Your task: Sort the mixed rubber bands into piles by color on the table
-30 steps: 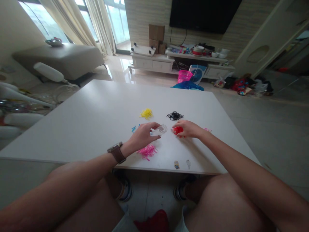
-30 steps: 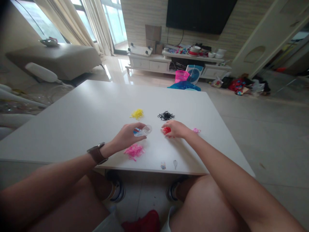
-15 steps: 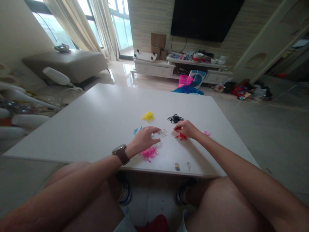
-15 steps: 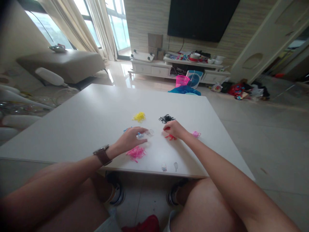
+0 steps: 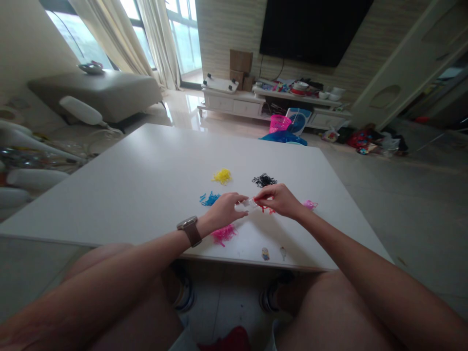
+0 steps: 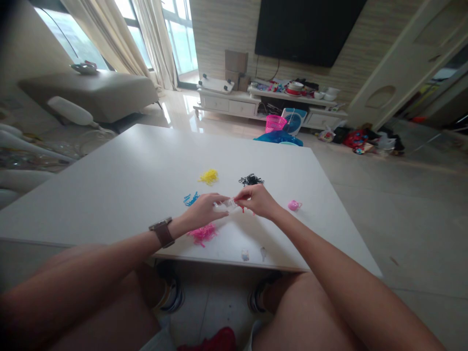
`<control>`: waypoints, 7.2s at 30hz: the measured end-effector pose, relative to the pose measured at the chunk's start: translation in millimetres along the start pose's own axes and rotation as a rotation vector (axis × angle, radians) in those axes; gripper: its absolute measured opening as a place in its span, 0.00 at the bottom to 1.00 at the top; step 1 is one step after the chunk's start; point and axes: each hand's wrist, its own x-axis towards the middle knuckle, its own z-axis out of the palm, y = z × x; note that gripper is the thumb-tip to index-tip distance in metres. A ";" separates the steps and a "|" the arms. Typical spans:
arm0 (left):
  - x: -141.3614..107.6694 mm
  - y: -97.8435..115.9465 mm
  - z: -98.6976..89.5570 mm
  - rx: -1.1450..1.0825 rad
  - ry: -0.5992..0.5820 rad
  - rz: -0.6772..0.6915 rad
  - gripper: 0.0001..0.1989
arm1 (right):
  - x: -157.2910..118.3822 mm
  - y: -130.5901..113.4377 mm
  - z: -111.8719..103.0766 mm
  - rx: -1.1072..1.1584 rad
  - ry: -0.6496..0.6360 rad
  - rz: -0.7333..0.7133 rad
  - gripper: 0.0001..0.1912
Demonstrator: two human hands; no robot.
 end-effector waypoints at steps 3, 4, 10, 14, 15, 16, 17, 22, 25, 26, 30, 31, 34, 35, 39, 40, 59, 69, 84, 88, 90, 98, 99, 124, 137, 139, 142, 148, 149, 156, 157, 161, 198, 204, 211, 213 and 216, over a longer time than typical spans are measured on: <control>6.1 -1.5 3.3 -0.022 -0.002 -0.013 0.18 | 0.6 1.2 -0.2 -0.034 0.022 0.011 0.07; 9.3 -2.7 4.9 -0.028 -0.002 -0.019 0.18 | 0.7 2.7 -1.0 -0.054 0.033 0.010 0.07; 32.6 -4.7 13.5 -0.041 -0.015 -0.008 0.19 | 2.2 19.3 -12.5 -0.063 0.092 -0.016 0.09; 44.0 -1.2 18.2 -0.039 -0.011 0.001 0.18 | 0.8 26.4 -21.0 -0.032 0.136 -0.041 0.11; 46.1 -0.6 19.6 -0.045 -0.008 0.001 0.18 | -0.1 27.0 -22.1 -0.022 0.131 -0.030 0.11; 47.9 -0.1 21.0 -0.051 -0.007 0.003 0.19 | -1.0 27.4 -22.7 -0.008 0.124 -0.008 0.10; 49.4 0.4 22.3 -0.058 -0.009 0.006 0.19 | -1.9 27.4 -22.9 0.003 0.125 0.022 0.10; 53.8 6.4 25.3 -0.093 -0.019 0.007 0.18 | -4.3 26.2 -22.5 -0.048 0.204 0.095 0.06; 55.1 10.9 25.0 -0.114 -0.024 0.005 0.18 | -5.8 24.7 -25.0 -0.050 0.179 0.085 0.06; 55.5 11.9 24.9 -0.114 -0.026 0.007 0.18 | -6.7 24.0 -26.3 -0.050 0.169 0.092 0.06; 57.2 13.0 26.1 -0.102 -0.022 0.002 0.18 | -12.0 21.0 -30.5 -0.096 0.162 0.056 0.08; 57.6 12.9 26.6 -0.099 -0.023 0.000 0.18 | -13.2 20.8 -30.9 -0.105 0.166 0.040 0.08; 59.0 12.4 28.3 -0.097 -0.040 0.002 0.16 | -15.0 22.7 -30.0 -0.096 0.196 0.037 0.04; 59.5 12.4 28.8 -0.099 -0.048 0.008 0.16 | -15.0 24.2 -29.2 -0.075 0.210 0.054 0.04; 60.8 13.2 29.4 -0.130 -0.056 0.031 0.15 | -13.6 30.0 -26.2 0.029 0.264 0.118 0.07; 61.0 13.6 29.3 -0.139 -0.054 0.030 0.16 | -13.2 30.3 -25.9 0.034 0.273 0.121 0.08; 68.3 2.2 -2.5 -0.378 0.101 -0.067 0.14 | -20.5 58.8 -2.0 -0.264 -0.124 0.086 0.07; 63.9 -1.0 -6.0 -0.274 0.064 -0.056 0.16 | -17.9 53.0 45.8 -0.327 -0.340 0.048 0.10; 56.4 0.1 -2.7 0.006 -0.080 0.011 0.18 | -8.0 25.0 -23.4 -0.210 0.183 0.016 0.05; 55.2 2.1 1.9 -0.051 -0.084 -0.004 0.19 | -7.3 8.3 -18.9 -0.140 0.131 -0.007 0.07; 54.9 3.0 5.1 -0.098 -0.086 -0.018 0.18 | -5.6 4.3 -17.9 -0.131 0.127 -0.022 0.08; 55.0 5.8 8.7 -0.178 -0.047 -0.059 0.17 | -13.4 56.6 -39.3 -0.297 0.011 0.135 0.13; 54.5 6.2 8.0 -0.168 -0.044 -0.065 0.17 | -16.7 67.0 -39.5 -0.323 -0.064 0.160 0.17; 49.3 7.9 17.4 0.022 -0.090 0.041 0.16 | -16.3 27.3 -22.1 -0.027 0.098 0.061 0.07; 55.9 10.4 12.6 -0.102 -0.068 -0.070 0.21 | -10.2 10.3 -17.1 -0.115 0.180 -0.035 0.06; 56.3 10.4 13.0 -0.142 -0.057 -0.071 0.20 | -10.0 5.5 -19.0 -0.143 0.190 -0.051 0.06; 56.7 10.0 14.3 -0.203 -0.038 -0.055 0.18 | -10.0 1.6 -21.9 -0.208 0.209 -0.045 0.05; 56.4 10.4 16.4 -0.274 -0.026 -0.039 0.17 | -10.0 -0.7 -23.7 -0.184 0.199 -0.032 0.03; 56.3 10.7 16.6 -0.279 -0.028 -0.034 0.17 | -10.1 -2.0 -23.7 -0.178 0.185 -0.049 0.03; 59.0 6.9 19.6 -0.383 0.009 -0.020 0.15 | -8.5 -1.5 -31.5 -0.199 0.392 -0.111 0.06; 59.5 6.1 19.6 -0.417 0.024 -0.021 0.15 | -8.2 5.4 -33.2 -0.221 0.416 -0.074 0.06; 61.1 5.4 16.0 -0.475 0.073 -0.007 0.15 | -12.9 52.2 -35.7 -0.354 0.243 0.155 0.07; 53.7 -1.2 9.7 0.068 -0.104 -0.056 0.18 | -9.0 30.1 -26.5 -0.243 0.057 -0.110 0.04; 52.5 6.0 10.0 0.020 -0.107 -0.043 0.18 | -4.1 15.0 -21.1 -0.261 -0.012 -0.120 0.03; 55.7 3.6 10.9 -0.124 -0.088 -0.085 0.19 | -4.0 13.5 -24.2 -0.166 -0.037 -0.170 0.07; 55.8 4.7 10.6 -0.167 -0.090 -0.096 0.19 | -4.1 11.8 -25.3 -0.153 -0.002 -0.171 0.06; 55.8 6.7 10.6 -0.245 -0.097 -0.086 0.18 | -3.8 7.6 -26.6 -0.100 0.057 -0.106 0.05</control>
